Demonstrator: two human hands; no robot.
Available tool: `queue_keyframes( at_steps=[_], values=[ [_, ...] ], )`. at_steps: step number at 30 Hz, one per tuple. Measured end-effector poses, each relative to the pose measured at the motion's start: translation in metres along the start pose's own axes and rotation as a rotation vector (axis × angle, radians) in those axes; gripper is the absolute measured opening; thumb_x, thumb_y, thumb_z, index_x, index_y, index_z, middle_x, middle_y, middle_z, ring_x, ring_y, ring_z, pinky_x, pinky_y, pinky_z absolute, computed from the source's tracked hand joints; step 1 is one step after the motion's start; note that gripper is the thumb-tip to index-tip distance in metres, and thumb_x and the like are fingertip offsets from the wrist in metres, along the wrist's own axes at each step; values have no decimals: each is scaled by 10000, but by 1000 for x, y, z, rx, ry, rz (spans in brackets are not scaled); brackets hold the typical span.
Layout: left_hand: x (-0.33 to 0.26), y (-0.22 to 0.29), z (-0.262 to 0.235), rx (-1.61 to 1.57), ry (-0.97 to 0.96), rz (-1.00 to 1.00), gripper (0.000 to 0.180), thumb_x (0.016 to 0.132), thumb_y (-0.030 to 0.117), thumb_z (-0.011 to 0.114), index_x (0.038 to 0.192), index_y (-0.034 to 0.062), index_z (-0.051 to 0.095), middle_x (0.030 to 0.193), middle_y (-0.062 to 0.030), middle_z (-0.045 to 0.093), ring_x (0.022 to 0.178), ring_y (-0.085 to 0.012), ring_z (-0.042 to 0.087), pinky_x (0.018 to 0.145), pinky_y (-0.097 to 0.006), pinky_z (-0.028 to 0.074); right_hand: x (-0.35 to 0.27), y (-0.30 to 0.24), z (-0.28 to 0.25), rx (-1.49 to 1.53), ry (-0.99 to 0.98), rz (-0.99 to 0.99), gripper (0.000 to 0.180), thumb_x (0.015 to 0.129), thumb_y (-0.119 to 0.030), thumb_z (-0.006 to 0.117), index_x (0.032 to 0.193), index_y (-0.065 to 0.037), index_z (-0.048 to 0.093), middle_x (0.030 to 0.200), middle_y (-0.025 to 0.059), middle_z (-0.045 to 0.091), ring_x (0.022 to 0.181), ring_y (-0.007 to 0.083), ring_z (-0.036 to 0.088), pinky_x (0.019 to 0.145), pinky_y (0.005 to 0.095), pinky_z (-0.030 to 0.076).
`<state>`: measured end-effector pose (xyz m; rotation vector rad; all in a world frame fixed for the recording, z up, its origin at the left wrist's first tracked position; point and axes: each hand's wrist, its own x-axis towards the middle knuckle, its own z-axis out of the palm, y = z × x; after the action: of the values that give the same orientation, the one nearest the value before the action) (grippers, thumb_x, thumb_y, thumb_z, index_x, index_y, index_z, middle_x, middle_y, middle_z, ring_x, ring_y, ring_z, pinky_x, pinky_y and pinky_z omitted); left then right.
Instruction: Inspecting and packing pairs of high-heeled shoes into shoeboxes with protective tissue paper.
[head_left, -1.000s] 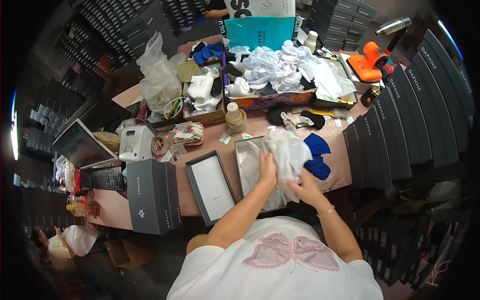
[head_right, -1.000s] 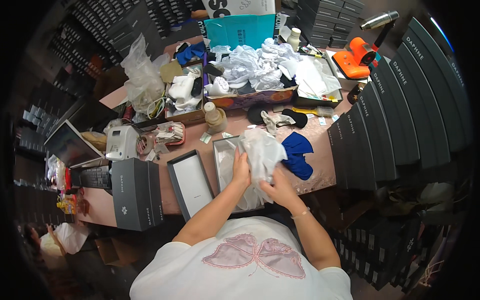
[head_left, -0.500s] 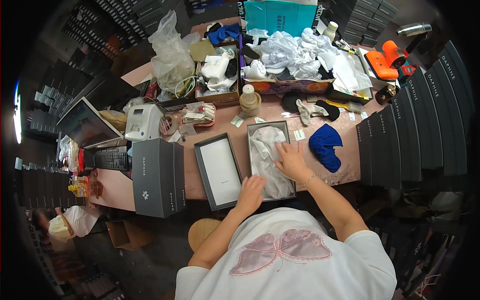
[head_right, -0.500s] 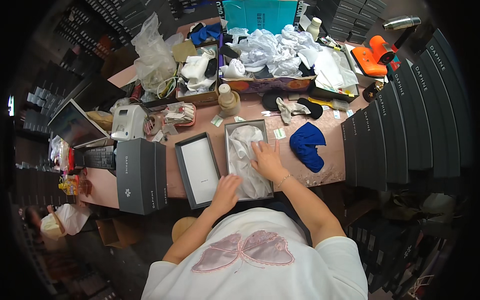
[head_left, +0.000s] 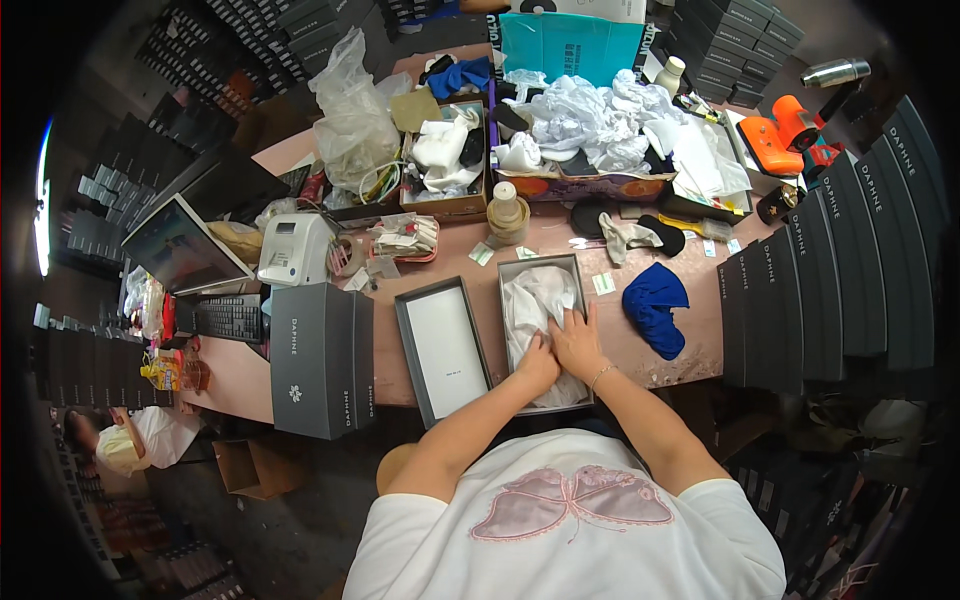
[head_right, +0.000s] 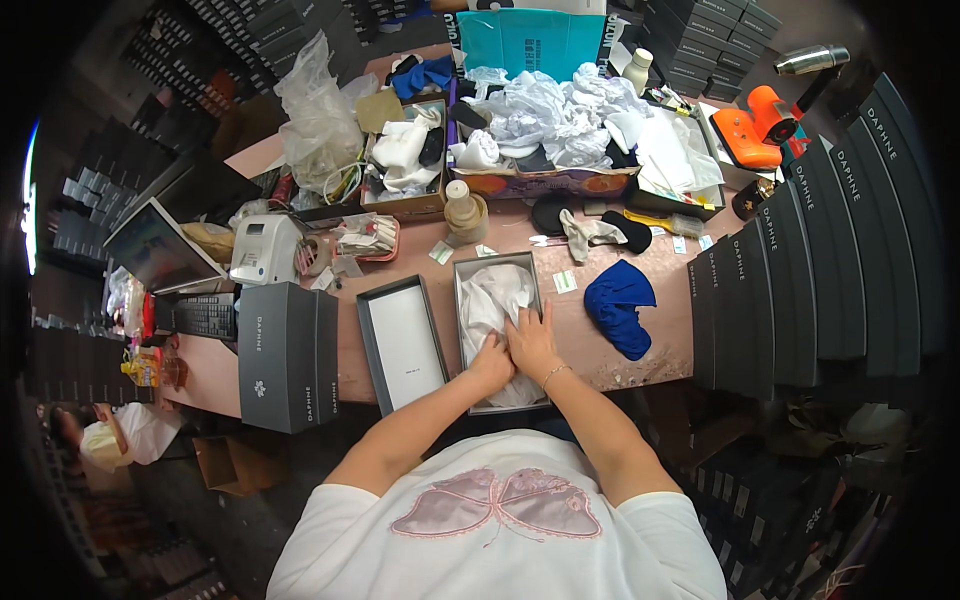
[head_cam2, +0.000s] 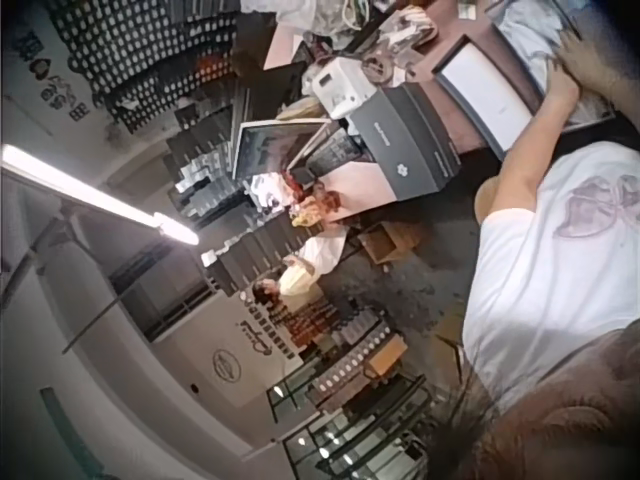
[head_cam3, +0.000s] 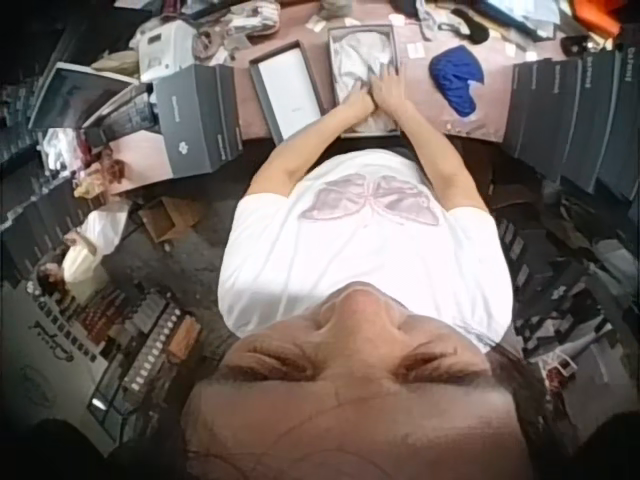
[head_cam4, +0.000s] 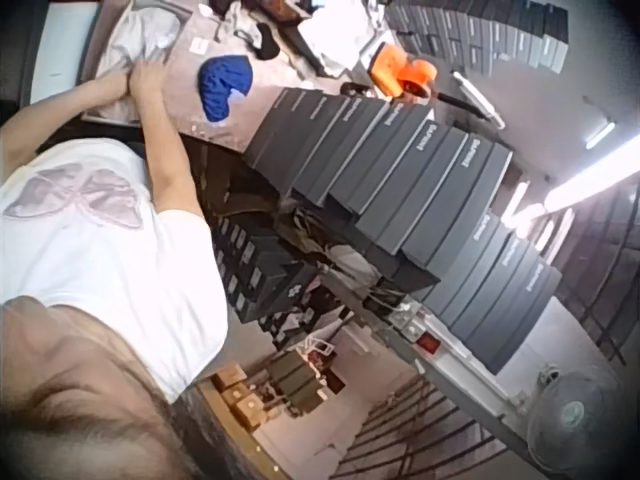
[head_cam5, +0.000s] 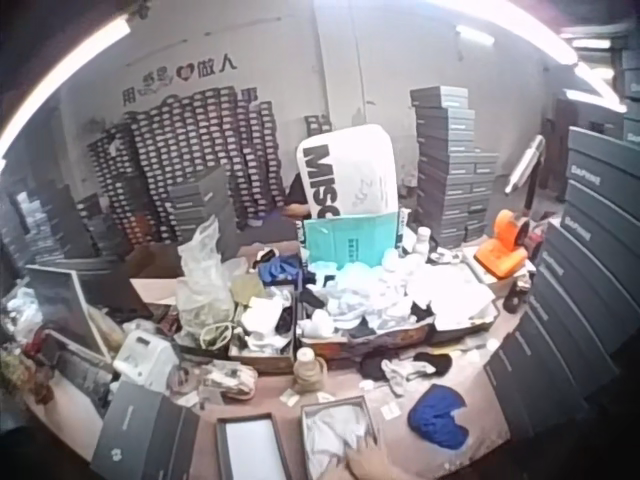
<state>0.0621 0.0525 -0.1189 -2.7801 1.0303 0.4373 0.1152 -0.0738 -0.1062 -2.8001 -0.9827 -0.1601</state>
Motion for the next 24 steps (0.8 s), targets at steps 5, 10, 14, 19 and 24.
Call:
queue_keyframes(
  at_steps=[5,10,14,19,24],
  values=[
    [-58,-24,-35,-479,401,16,357,758,104,585,1112,65,607,1107,-136,599,1060,-300,546,1060,-498,304,6,6,-64,370,-115,78,408,817,-226,617,1183,-49,585,1173,216,547,1130,354,508,1047,599,246],
    [-117,-10,8,-921,490,-848,186,801,129,599,925,-7,568,965,-191,601,933,-381,567,844,-456,454,-48,39,-64,653,-50,359,403,830,-185,629,1194,-31,552,1238,221,518,1133,384,509,952,479,407],
    [-115,-6,37,-834,323,-858,229,844,180,603,824,-36,531,868,-245,584,813,-435,563,727,-482,460,-51,18,-72,665,-130,264,516,833,-183,642,1293,-32,465,1237,245,505,1126,408,502,938,457,424],
    [-201,-19,-111,-1868,595,-661,211,959,185,527,909,-5,603,804,-35,621,722,-123,585,663,-287,466,-41,23,-118,988,-210,361,600,882,-270,630,1375,-27,389,1360,229,437,1207,358,482,996,398,389],
    [-135,12,-68,-2531,536,-464,325,984,295,501,1121,10,578,1000,-5,622,917,-114,573,815,-282,470,-30,2,-132,1348,-2,470,631,912,-315,598,1393,14,355,1380,210,446,1253,268,461,999,340,383]
  ],
)
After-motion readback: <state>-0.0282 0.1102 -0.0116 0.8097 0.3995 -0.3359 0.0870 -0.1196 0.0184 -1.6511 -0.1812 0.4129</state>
